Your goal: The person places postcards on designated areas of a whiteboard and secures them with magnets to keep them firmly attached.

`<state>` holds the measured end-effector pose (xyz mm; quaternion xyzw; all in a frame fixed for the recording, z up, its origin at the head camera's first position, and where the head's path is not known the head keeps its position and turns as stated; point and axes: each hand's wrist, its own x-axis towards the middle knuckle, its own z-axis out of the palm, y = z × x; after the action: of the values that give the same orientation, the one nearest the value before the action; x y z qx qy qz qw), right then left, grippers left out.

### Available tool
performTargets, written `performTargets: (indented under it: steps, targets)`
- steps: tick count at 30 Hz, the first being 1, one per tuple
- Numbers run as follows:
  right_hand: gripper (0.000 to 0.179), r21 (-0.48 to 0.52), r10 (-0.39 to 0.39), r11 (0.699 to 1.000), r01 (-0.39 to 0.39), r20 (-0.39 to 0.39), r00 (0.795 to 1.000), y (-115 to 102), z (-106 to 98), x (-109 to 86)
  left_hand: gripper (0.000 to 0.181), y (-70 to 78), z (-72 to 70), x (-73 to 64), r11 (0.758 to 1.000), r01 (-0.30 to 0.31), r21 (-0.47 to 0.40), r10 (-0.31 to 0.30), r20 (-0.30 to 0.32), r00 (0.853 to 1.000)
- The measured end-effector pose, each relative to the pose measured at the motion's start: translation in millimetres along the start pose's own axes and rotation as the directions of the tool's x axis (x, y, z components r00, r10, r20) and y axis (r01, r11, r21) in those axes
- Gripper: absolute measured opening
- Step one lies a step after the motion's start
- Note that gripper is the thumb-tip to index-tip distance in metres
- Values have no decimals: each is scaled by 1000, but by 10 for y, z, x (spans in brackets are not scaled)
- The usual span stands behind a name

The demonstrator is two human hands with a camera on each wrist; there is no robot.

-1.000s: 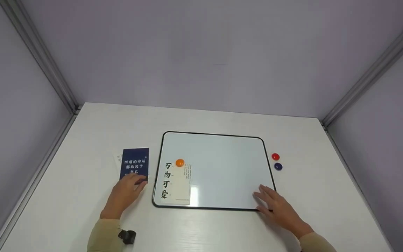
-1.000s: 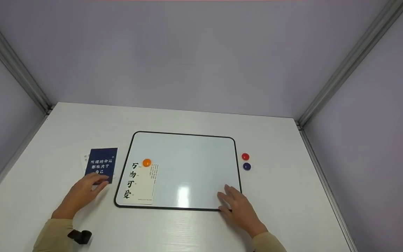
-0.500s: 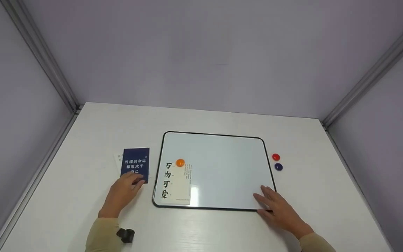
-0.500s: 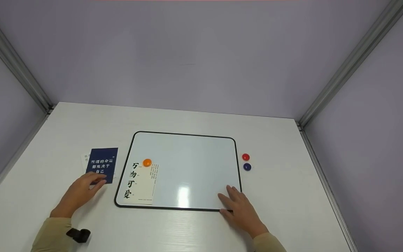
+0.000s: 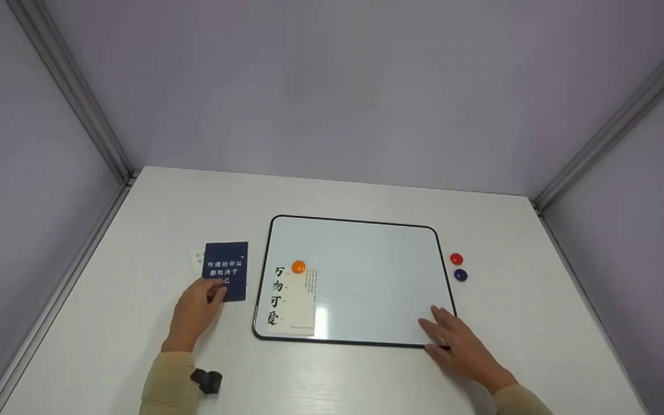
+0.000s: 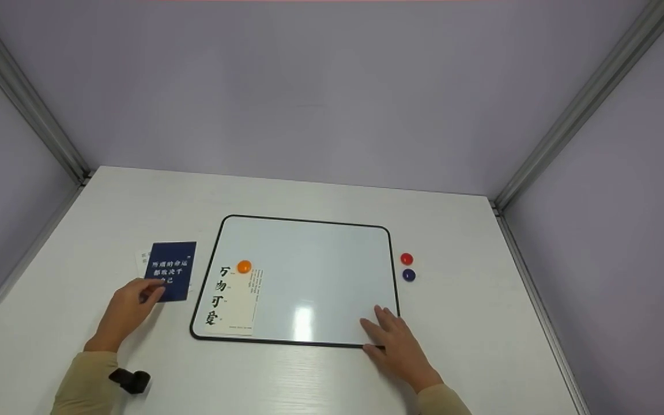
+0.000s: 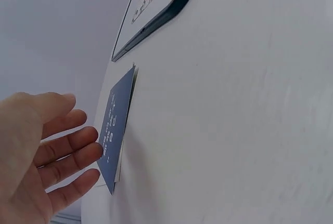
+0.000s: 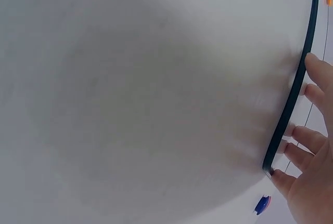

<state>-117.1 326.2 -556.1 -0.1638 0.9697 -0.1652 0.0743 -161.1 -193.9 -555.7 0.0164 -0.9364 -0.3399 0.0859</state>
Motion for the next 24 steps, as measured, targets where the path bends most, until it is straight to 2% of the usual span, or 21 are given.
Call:
performTargets:
  steps: [6,10,19,24]
  targets:
    - [52,41,26,999,-27,23,999,-23,-20,9,25,-55,-6,60,995,81,-50,-83,-38,996]
    - [53,65,51,996,-53,39,998,-25,-21,9,27,-72,-15,99,985,136,-103,-143,-62,988]
    - [53,88,61,994,-64,37,997,-15,-10,4,36,-88,-16,170,950,261,-171,-271,-36,962]
    - [52,84,43,995,-44,12,999,-16,-12,5,42,-105,-10,221,938,307,-160,-313,-14,950]
